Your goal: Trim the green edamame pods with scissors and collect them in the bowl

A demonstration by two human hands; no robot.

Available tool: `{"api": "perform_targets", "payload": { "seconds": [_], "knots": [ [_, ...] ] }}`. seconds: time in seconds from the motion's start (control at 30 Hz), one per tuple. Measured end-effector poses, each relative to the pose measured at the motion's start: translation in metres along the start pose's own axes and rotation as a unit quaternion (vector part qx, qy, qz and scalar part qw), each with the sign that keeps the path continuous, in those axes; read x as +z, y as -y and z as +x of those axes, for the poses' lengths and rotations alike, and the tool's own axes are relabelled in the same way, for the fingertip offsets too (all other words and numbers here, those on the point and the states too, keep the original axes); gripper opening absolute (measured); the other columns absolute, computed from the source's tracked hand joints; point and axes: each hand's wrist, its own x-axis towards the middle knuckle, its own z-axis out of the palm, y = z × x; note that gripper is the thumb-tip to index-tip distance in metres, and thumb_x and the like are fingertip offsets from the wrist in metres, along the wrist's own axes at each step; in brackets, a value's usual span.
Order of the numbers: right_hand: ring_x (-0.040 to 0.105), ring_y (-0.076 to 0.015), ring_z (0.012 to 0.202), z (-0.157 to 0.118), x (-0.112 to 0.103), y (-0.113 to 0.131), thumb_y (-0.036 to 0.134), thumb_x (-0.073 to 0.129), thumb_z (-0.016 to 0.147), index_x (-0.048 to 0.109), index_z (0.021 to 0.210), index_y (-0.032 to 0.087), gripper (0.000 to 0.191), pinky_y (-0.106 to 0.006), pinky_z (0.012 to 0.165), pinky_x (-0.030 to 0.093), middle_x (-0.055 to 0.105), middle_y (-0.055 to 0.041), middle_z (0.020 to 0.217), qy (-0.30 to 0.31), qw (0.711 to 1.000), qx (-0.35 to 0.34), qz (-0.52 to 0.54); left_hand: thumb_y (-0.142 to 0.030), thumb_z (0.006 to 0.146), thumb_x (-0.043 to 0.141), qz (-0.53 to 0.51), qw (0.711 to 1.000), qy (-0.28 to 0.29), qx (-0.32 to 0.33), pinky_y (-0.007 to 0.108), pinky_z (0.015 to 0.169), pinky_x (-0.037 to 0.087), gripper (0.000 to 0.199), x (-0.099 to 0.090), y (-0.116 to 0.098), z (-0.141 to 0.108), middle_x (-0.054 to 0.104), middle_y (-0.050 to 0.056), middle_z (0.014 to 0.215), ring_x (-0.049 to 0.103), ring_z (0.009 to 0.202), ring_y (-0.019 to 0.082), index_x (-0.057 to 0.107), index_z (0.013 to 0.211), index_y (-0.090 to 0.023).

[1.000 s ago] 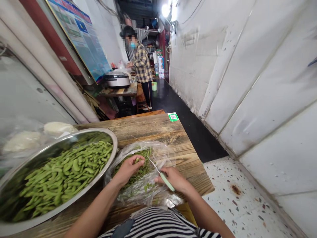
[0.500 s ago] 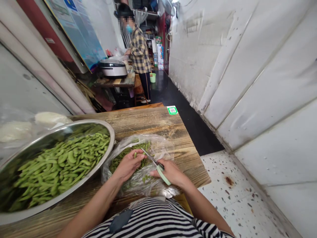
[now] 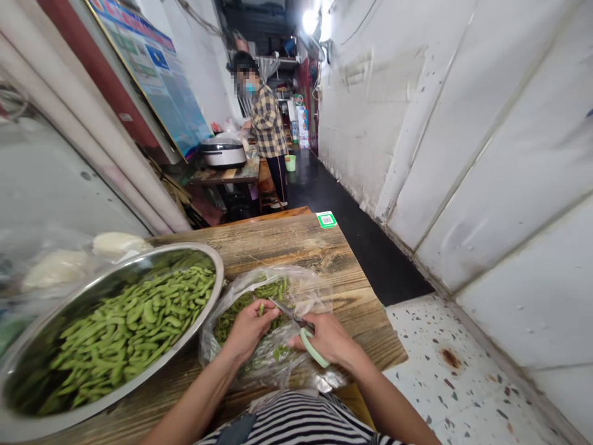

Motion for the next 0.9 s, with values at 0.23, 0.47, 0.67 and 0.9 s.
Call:
{"api": "perform_targets", "payload": {
  "seconds": [0.23, 0.47, 0.67, 0.9],
  "knots": [
    [0.045, -0.0127, 0.058, 0.008, 0.008, -0.017, 0.046, 0.064, 0.074, 0.065, 0.073, 0.015, 0.031, -0.021, 0.054, 0.03, 0.053, 0.0016, 0.06, -0.047, 0.997, -0.007, 0.056, -0.041, 0.061, 0.075, -0.03, 0.998, 0.049, -0.009, 0.018, 0.041, 0.016, 0.048, -0.002, -0.004, 0.004, 0.059, -0.002, 0.07, 0.027, 0.041, 0.001, 0.054, 0.095, -0.014],
    [0.049, -0.0132, 0.057, 0.008, 0.009, -0.034, 0.04, 0.067, 0.072, 0.065, 0.07, 0.015, 0.025, -0.022, 0.053, 0.027, 0.056, 0.0008, 0.059, -0.053, 0.998, 0.007, 0.026, -0.034, 0.071, 0.062, 0.273, 0.958, -0.014, 0.084, 0.024, 0.055, 0.035, 0.018, -0.02, -0.009, 0.023, 0.056, 0.0, 0.067, 0.05, 0.057, 0.013, 0.056, 0.077, -0.019],
    [0.055, -0.0162, 0.065, 0.009, 0.015, -0.04, 0.035, 0.068, 0.071, 0.069, 0.079, 0.016, 0.02, -0.022, 0.057, 0.031, 0.064, -0.0018, 0.069, -0.052, 0.998, -0.002, 0.034, -0.022, 0.073, 0.06, 0.621, 0.775, 0.027, 0.117, 0.033, 0.079, 0.038, 0.021, -0.019, -0.006, 0.041, 0.069, 0.011, 0.094, 0.061, 0.092, 0.027, 0.065, 0.093, -0.019],
    [0.049, -0.0141, 0.057, 0.009, 0.013, -0.044, 0.037, 0.067, 0.07, 0.067, 0.071, 0.015, 0.022, -0.022, 0.052, 0.026, 0.059, -0.001, 0.06, -0.055, 0.998, 0.01, -0.005, -0.022, 0.07, 0.06, 0.636, 0.765, 0.036, 0.094, 0.034, 0.075, 0.038, 0.011, -0.024, -0.01, 0.049, 0.07, 0.01, 0.083, 0.062, 0.088, 0.029, 0.068, 0.077, -0.02]
  ]
}}
